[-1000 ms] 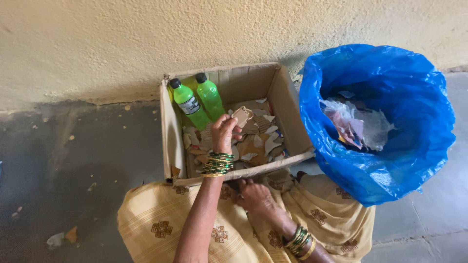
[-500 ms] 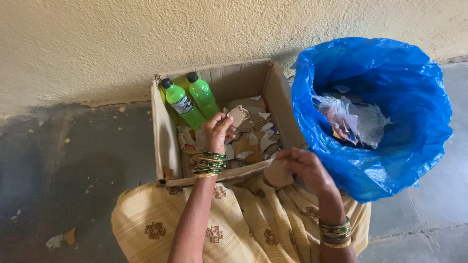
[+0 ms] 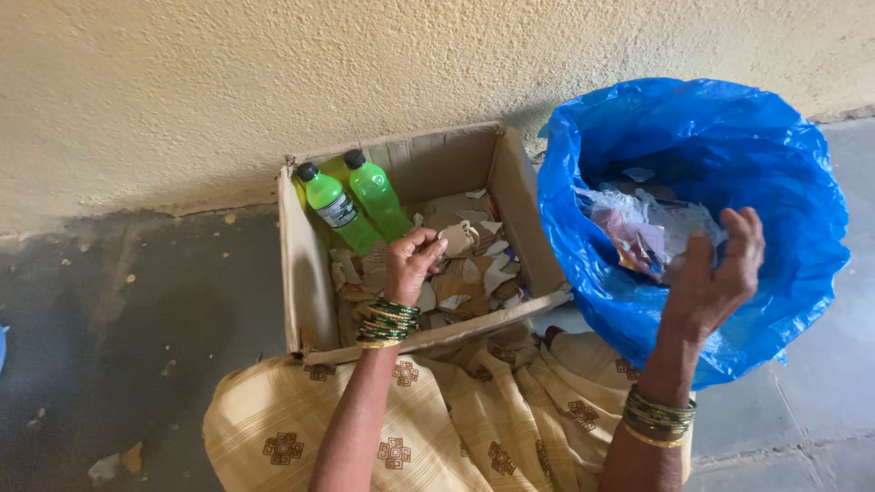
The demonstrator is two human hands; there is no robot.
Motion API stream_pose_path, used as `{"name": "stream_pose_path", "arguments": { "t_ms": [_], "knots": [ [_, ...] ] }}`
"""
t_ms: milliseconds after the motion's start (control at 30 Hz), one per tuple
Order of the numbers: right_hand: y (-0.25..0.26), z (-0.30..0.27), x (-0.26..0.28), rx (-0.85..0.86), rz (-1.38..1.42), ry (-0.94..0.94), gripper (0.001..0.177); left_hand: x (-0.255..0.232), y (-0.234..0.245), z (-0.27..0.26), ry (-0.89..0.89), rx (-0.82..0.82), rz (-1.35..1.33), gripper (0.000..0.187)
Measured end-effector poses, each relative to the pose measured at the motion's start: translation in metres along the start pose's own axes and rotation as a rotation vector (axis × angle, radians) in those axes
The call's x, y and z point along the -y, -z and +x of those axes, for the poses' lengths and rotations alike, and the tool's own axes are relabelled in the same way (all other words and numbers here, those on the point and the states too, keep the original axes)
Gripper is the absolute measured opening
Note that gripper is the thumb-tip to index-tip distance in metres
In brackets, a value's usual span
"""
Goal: The person sits on the floor and sorts items from a blue plastic bag into a cardboard box. They handle green plastic bottles, crumpled paper, and various plastic wrappers, placing them into the box one by one.
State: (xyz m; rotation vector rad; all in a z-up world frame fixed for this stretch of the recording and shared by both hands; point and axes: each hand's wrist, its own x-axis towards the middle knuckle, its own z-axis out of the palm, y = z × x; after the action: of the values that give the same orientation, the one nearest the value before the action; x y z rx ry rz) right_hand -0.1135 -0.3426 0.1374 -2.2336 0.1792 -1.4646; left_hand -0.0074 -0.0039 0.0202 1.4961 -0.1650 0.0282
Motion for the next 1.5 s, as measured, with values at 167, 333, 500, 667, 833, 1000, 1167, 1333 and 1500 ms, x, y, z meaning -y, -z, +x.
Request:
{"name": "stream_pose_path", "arguments": {
  "t_ms": [167,333,500,667,833,1000,1167,1333,1500],
  "knots": [
    [-0.039,-0.033,0.04,0.48,0.451,-0.291,0.035,-0.02,-0.01,-0.006,-0.361,0.102,0.345,0.011],
    [-0.063,-0.069,0.093,0.793,0.569,-0.337,0.035,-0.036,-0.015,-0.01,-0.394,0.261,0.28,0.012],
    [-0.064,-0.079,0.09,0.79,0.608,-0.45,0.024,-0.027,-0.014,-0.014,-0.308,0.331,0.217,0.011],
    [-0.038,-0.05,0.018,0.207,0.236,-0.238,0.007,0.005,0.004,0.003,-0.063,0.099,0.063,0.044],
    [-0.024,-0.036,-0.021,-0.042,-0.079,0.101,0.039,0.045,0.066,0.028,0.158,0.133,0.624,0.081],
    [-0.053,-0.068,0.003,0.274,0.225,-0.091,0.014,0.082,0.092,0.035,-0.262,0.43,1.074,0.113],
    [-0.076,-0.079,0.022,0.456,0.235,-0.104,0.014,0.084,0.084,0.035,0.232,0.451,1.403,0.114],
    [-0.086,-0.082,0.015,0.518,0.244,-0.209,0.017,0.079,0.076,0.024,0.17,0.515,1.4,0.117],
    [-0.093,-0.086,0.009,0.511,0.213,-0.185,0.011,0.084,0.068,0.011,0.252,0.607,1.497,0.081]
  ]
}}
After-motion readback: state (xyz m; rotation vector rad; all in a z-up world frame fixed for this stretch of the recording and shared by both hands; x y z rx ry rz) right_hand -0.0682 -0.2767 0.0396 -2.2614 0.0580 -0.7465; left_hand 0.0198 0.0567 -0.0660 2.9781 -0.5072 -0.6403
